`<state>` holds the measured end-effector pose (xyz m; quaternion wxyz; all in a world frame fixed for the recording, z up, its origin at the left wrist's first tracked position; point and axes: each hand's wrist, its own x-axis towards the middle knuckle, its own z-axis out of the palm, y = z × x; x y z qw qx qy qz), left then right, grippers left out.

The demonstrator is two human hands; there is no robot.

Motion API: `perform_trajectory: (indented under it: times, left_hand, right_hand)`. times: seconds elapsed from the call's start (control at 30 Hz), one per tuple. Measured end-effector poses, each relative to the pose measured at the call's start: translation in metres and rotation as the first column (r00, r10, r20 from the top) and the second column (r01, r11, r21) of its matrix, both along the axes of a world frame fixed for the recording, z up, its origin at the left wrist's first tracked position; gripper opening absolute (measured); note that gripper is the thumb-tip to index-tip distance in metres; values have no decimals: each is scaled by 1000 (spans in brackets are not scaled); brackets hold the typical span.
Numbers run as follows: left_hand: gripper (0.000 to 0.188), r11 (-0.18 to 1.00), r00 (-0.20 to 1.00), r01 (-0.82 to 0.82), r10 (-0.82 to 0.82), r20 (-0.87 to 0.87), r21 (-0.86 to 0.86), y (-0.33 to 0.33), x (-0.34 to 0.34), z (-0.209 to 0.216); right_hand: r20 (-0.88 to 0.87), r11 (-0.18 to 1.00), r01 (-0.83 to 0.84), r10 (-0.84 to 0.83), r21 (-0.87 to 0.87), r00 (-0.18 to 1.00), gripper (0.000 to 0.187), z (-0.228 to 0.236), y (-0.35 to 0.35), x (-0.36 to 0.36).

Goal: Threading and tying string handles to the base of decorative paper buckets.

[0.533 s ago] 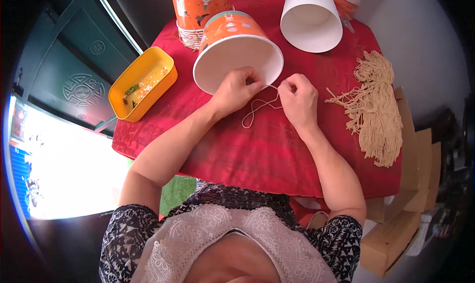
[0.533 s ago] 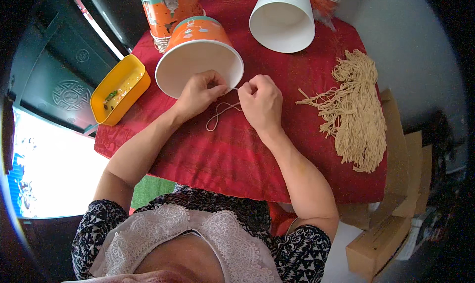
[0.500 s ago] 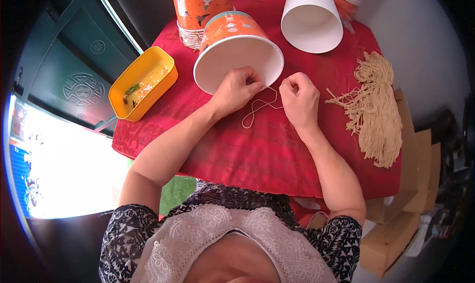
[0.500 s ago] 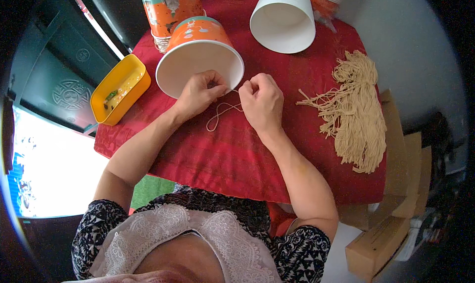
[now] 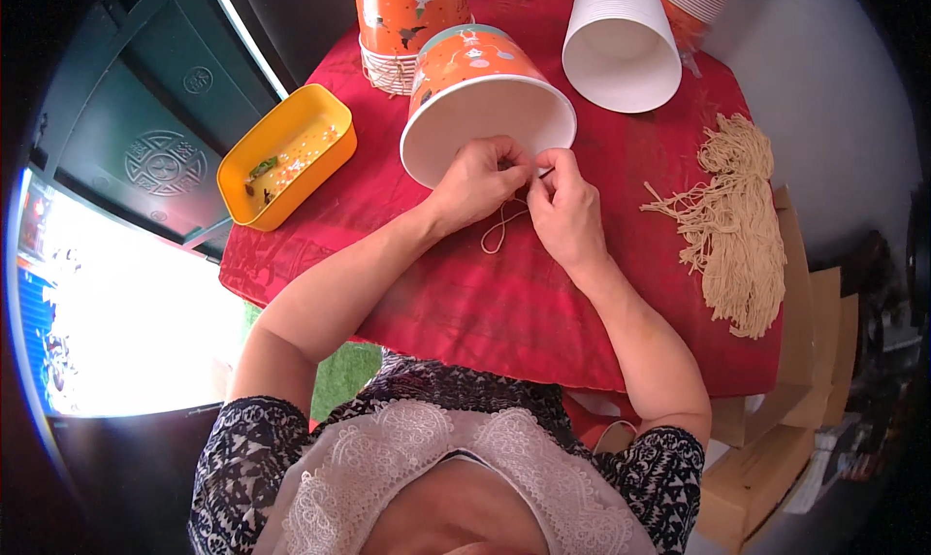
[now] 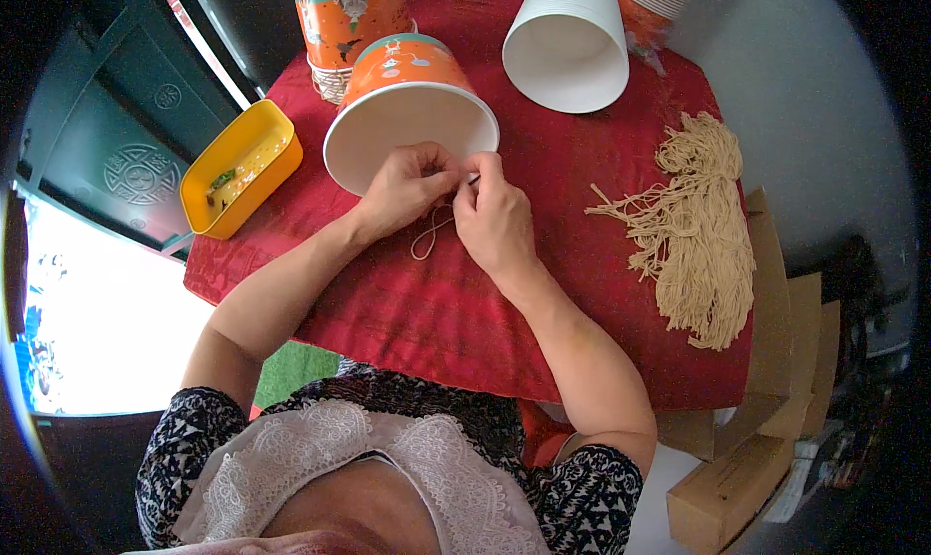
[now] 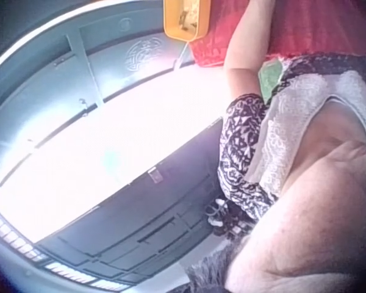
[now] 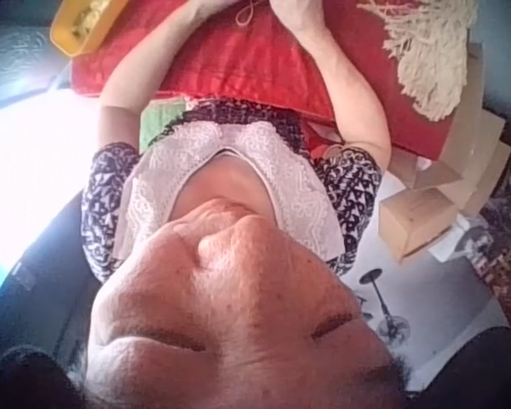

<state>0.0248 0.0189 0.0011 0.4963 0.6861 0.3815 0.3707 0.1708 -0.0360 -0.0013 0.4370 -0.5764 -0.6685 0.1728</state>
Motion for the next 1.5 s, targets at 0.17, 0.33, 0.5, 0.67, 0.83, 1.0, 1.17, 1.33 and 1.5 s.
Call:
perform_trajectory:
  times: [0.17, 0.33, 0.5, 0.67, 0.83, 1.0, 1.17, 1.33, 1.5]
  left_hand:
    - [13, 999, 999, -30, 29, -24, -44, -3, 1, 7]
    - [14, 994, 999, -37, 33, -37, -102, 0, -2, 6]
    - [15, 994, 1000, -19, 20, 4, -105, 1, -1, 2]
    - [17, 994, 999, -23, 27, 33, -110, 0, 0, 1]
    - [19, 993, 1000, -5, 8, 26, -118, -3, 0, 7]
    - [18, 988, 995, -79, 86, -48, 134, 5, -2, -4]
    - [16, 948, 960, -15, 102, -259, 318, 6, -4, -6]
    - [10, 917, 956, -74, 178, -235, 393, 6, 0, -10]
    - [8, 921, 953, -40, 151, -261, 387, 3, -1, -8]
  right_hand:
    - [93, 997, -10, 3, 76, 996, 15, -7, 6, 7]
    - [161, 998, -24, 15, 57, 987, 11, -2, 4, 4]
    - [174, 998, -3, -7, 58, 985, 9, -3, 6, 1]
    - [128, 992, 5, -21, 125, 991, 7, -9, 9, 2]
    - [64, 996, 45, -50, 73, 997, 6, -11, 12, 3]
    - [-5, 998, 52, -52, 45, 999, 6, -11, 14, 3]
    - [7, 997, 59, -60, 46, 998, 5, -12, 15, 4]
    - [44, 997, 67, -68, 39, 997, 4, -10, 13, 2]
    - [98, 994, 76, -84, 79, 992, 5, -11, 13, 1]
